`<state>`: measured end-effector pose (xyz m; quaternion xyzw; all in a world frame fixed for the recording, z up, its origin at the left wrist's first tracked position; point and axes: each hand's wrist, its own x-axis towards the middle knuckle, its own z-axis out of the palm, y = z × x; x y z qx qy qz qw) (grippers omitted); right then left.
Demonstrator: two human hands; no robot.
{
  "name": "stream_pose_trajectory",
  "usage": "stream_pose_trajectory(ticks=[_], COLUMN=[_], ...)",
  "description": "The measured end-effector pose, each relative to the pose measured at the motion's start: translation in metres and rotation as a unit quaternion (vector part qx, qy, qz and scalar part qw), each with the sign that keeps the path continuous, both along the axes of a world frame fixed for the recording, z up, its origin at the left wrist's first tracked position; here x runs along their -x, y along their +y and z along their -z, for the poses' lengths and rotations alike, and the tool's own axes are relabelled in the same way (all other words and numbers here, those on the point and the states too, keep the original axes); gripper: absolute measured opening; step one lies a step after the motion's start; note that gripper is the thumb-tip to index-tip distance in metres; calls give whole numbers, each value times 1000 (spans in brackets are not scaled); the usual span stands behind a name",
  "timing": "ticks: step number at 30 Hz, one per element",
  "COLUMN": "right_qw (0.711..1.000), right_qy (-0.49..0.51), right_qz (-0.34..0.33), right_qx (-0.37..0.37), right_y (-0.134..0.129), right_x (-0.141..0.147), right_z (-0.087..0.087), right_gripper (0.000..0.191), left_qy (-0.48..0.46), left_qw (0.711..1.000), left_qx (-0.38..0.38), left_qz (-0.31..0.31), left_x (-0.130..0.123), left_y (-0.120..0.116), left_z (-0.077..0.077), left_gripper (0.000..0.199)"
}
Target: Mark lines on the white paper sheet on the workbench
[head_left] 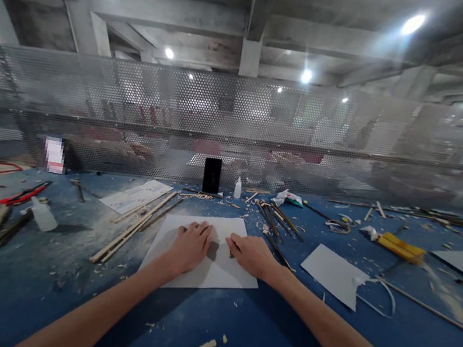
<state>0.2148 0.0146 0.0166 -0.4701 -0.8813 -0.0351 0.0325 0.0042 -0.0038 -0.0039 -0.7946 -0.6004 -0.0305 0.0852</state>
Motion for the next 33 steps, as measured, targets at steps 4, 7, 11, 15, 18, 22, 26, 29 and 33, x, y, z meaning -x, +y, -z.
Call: stream_pose_trajectory(ticks=[4,7,11,15,18,22,26,29,33], right_qw=[1000,999,999,997,997,998,997,997,998], right_qy=[-23,-33,-18,-12,-6,-5,-16,-19,-11], right_qz=[6,13,40,74,70,68,69,67,65], right_qx=[-15,-17,-26,-27,-10,-5,-19,-19,-15], right_y=[-3,-6,-5,-2,0,3,3,1,1], right_x=[1,2,0,-4,-5,-4,-4,-4,-4], right_z=[-5,-9,-15,-17,-15,-9,-7,-8,-9], right_gripper=[46,48,52,56,51,52,55,55,55], left_qy=[0,4,9,5,5,-1,-7,-5,-3], left_qw=[1000,1000,1000,1000,1000,1000,1000,1000,1000], left_qx=[-7,0,-2,-17,-13,-6,4,2,-4], left_qz=[-2,2,2,6,8,5,5,5,8], left_x=[0,0,0,1,2,2,2,2,3], left_y=[0,0,-1,0,0,1,1,0,0], left_z=[0,-1,-1,1,1,0,-1,-1,0], left_gripper=[50,52,52,50,50,52,52,50,50])
